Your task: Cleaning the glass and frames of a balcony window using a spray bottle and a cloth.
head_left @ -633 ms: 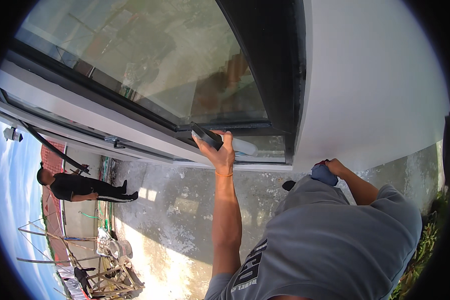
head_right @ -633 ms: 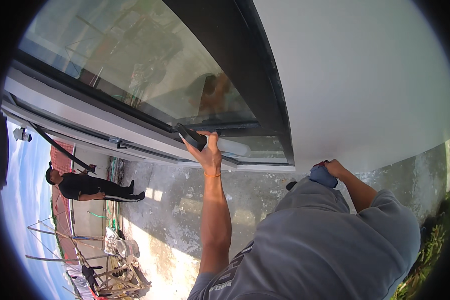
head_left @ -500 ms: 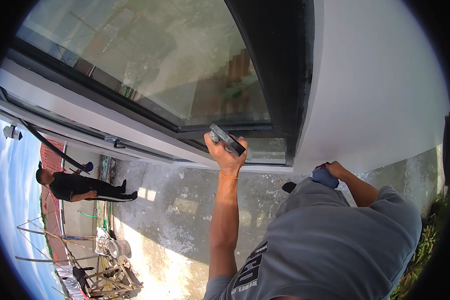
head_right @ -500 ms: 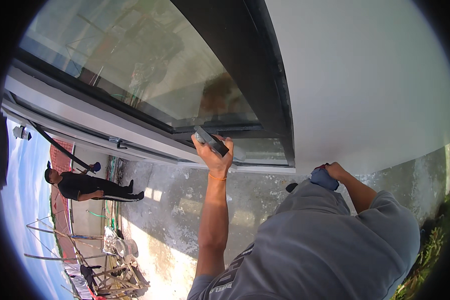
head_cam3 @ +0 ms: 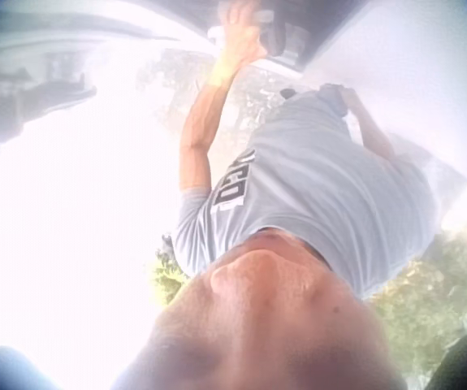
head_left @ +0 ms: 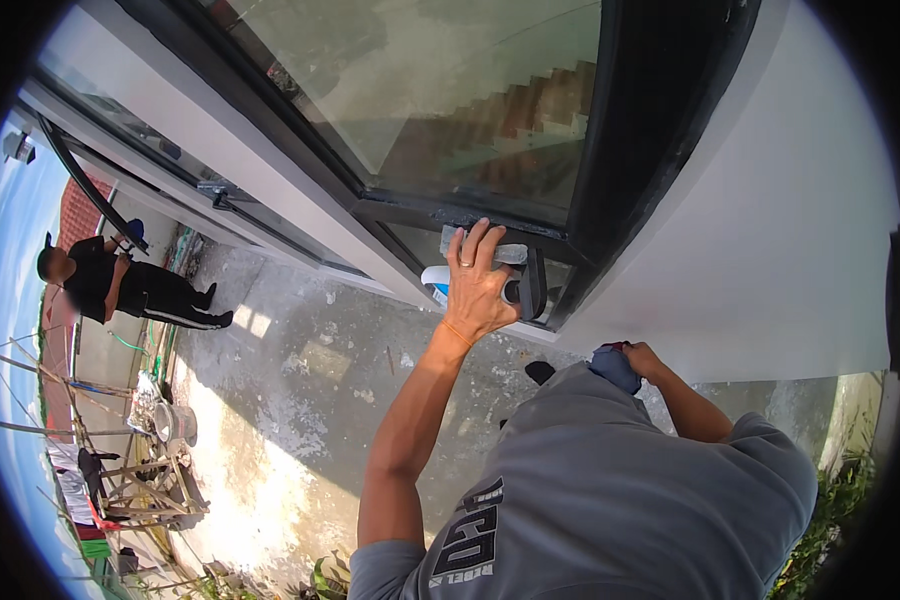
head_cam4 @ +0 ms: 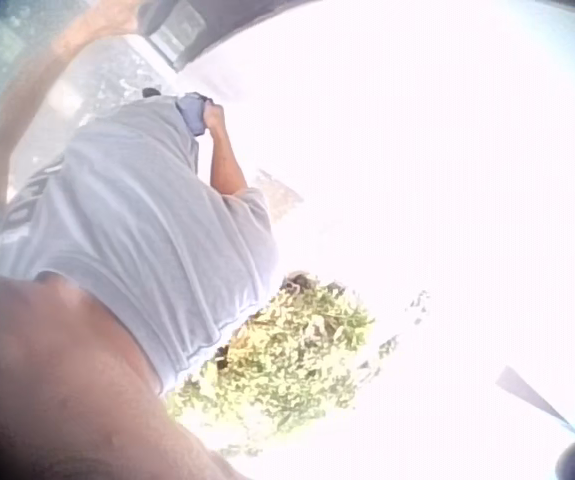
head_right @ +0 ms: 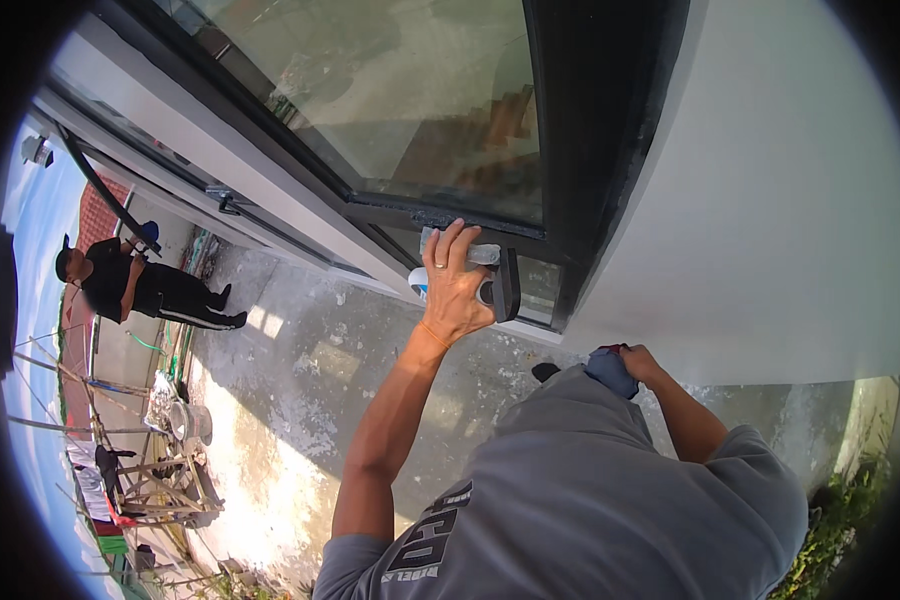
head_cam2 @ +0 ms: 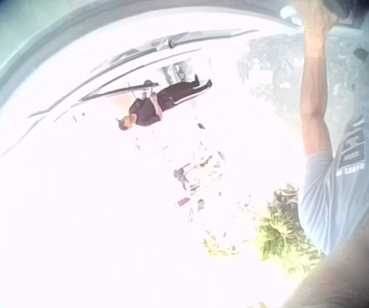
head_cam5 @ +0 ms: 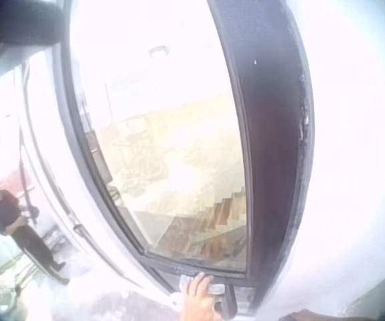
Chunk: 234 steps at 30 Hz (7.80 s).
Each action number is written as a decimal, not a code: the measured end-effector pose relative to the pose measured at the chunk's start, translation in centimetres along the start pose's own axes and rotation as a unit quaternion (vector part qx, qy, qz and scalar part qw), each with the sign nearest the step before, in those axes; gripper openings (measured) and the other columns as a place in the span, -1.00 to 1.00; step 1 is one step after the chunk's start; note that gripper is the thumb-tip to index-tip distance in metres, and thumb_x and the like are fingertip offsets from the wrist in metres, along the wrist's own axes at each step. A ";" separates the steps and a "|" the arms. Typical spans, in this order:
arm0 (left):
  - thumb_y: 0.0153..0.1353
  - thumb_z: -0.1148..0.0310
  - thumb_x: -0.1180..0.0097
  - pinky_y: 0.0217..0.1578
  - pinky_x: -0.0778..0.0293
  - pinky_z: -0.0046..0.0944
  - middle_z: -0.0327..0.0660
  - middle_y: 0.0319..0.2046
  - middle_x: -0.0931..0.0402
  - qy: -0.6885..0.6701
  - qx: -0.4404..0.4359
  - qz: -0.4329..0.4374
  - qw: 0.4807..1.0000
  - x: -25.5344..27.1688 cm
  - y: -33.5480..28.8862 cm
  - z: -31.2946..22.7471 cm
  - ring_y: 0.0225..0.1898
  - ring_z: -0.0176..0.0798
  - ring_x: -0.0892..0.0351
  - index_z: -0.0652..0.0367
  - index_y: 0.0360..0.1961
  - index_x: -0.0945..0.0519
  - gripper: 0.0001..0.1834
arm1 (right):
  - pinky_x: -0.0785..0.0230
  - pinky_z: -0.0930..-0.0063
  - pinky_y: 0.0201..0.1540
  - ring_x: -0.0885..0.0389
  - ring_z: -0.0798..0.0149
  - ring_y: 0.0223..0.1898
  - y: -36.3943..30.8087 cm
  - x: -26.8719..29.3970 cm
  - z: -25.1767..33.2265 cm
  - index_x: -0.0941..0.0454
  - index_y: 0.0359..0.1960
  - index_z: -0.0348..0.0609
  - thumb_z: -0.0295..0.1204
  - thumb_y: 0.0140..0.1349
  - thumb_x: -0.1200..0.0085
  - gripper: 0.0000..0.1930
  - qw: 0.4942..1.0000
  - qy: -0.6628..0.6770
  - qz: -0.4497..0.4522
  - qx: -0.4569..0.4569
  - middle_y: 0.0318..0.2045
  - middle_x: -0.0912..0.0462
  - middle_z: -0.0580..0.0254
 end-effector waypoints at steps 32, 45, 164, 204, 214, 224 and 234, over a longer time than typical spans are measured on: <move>-0.11 0.28 -0.43 0.06 -0.47 -0.02 0.05 0.03 -0.50 -0.080 0.621 -0.226 0.746 8.6 -35.6 -5.2 0.02 0.17 -0.55 0.23 -0.19 -0.74 -0.59 | -0.42 0.32 0.09 -0.60 0.13 -0.07 -26.8 -31.8 32.4 -0.45 0.23 -0.31 -0.47 0.45 0.08 -0.63 0.752 -0.193 0.450 0.441 -0.05 -0.61 -0.06; 0.12 0.12 -0.41 0.10 -0.35 0.02 0.18 -0.08 -0.42 -0.181 0.596 -0.354 0.697 7.4 -31.5 -4.8 0.04 0.20 -0.31 0.28 -0.04 -0.61 -0.49 | -0.30 0.13 0.18 -0.43 -0.07 0.12 -28.5 -27.4 31.6 -0.32 0.35 -0.30 -0.49 0.08 -0.31 -0.26 0.698 -0.198 0.283 0.627 0.02 -0.43 -0.06; 0.30 0.16 -0.11 -0.21 -0.59 -0.21 -0.16 -0.26 -0.57 -0.561 0.520 -0.326 0.555 -2.8 -19.6 -1.6 -0.24 -0.22 -0.67 0.23 -0.13 -0.49 -0.67 | -0.44 0.38 -0.19 -0.63 0.26 -0.29 -26.4 1.2 33.5 -0.53 -0.26 -0.18 -0.31 0.34 -0.25 -0.78 0.777 0.418 -0.148 0.446 -0.45 -0.60 0.19; 0.17 0.34 -0.27 -0.27 -0.52 -0.10 0.03 -0.32 -0.67 -0.308 0.326 -0.082 0.890 2.0 5.1 1.3 -0.30 0.15 -0.66 0.26 -0.19 -0.72 -0.76 | -0.40 0.51 -0.40 -0.60 0.40 -0.51 -26.3 0.4 31.2 -0.51 -0.33 -0.29 -0.33 0.34 -0.27 -0.73 0.841 0.294 -0.182 0.416 -0.54 -0.58 0.22; 0.03 0.58 -0.29 -0.27 -0.52 -0.19 -0.01 -0.26 -0.63 -0.261 0.128 -0.174 0.941 1.3 6.1 -3.8 -0.31 0.07 -0.63 0.31 -0.16 -0.67 -0.72 | -0.40 0.50 -0.43 -0.58 0.39 -0.54 -24.7 2.0 29.8 -0.50 -0.30 -0.30 -0.36 0.35 -0.24 -0.76 0.821 0.328 -0.230 0.407 -0.55 -0.55 0.24; 0.21 0.64 -0.21 -0.11 -0.51 -0.43 -0.17 -0.04 -0.60 -0.421 0.101 -0.112 0.895 4.3 9.3 -4.3 -0.14 -0.40 -0.61 0.34 0.01 -0.67 -0.69 | -0.39 0.56 -0.40 -0.53 0.46 -0.50 -26.4 2.7 30.8 -0.51 -0.34 -0.30 -0.33 0.32 -0.28 -0.73 0.808 0.309 -0.264 0.426 -0.56 -0.54 0.30; 0.22 0.65 -0.20 -0.14 -0.53 -0.43 -0.15 -0.02 -0.60 -0.394 0.147 -0.123 0.899 2.4 7.1 -4.2 -0.18 -0.42 -0.62 0.39 -0.03 -0.65 -0.73 | -0.25 0.53 -0.44 -0.41 0.50 -0.52 -27.1 2.5 30.2 -0.53 -0.40 -0.25 -0.37 0.28 -0.30 -0.76 0.826 0.274 -0.282 0.404 -0.58 -0.50 0.34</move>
Point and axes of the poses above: each hand's wrist, its own y-axis towards the middle knuckle, its own x-axis out of the back of the hand, z = x × y, the point moved 9 cm from there along y, towards the middle knuckle
